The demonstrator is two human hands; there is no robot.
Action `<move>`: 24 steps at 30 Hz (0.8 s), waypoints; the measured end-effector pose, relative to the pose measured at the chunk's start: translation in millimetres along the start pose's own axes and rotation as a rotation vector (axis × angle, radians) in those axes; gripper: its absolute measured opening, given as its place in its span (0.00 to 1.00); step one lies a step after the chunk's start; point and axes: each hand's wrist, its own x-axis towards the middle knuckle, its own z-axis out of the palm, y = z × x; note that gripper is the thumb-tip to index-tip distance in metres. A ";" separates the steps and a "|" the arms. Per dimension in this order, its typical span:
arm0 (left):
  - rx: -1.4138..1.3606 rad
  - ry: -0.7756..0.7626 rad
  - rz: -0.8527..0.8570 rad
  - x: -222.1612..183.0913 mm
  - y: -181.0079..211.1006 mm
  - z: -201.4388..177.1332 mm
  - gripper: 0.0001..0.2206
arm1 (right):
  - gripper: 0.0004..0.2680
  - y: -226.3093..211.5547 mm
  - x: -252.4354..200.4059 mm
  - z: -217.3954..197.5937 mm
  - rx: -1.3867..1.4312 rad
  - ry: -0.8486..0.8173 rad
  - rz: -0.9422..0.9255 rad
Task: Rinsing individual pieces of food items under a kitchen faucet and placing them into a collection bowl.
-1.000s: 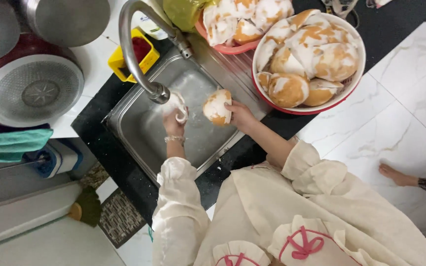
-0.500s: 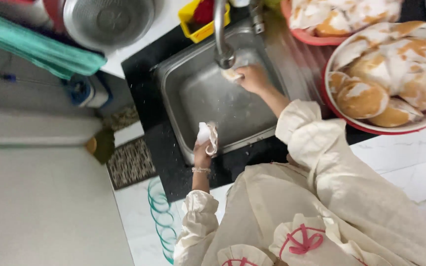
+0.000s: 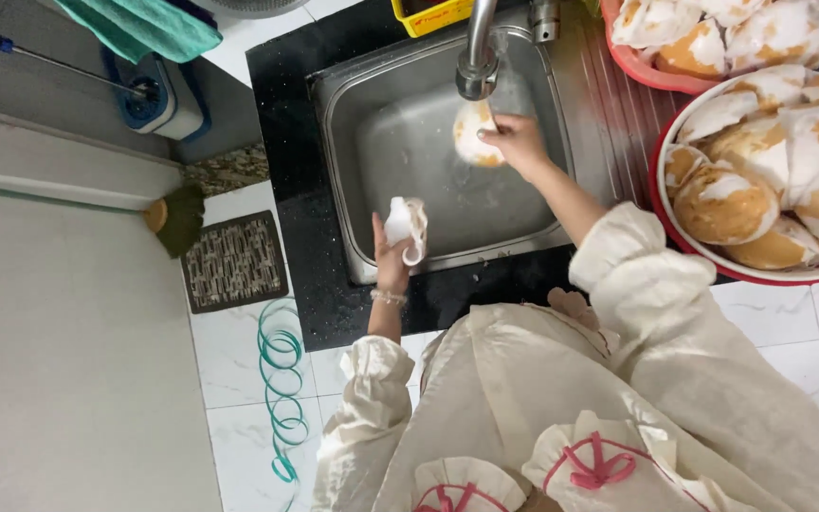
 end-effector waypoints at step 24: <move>-0.159 -0.044 0.014 -3.9 -38.5 -22.1 0.18 | 0.17 28.4 -70.4 -1.0 0.062 -0.321 0.522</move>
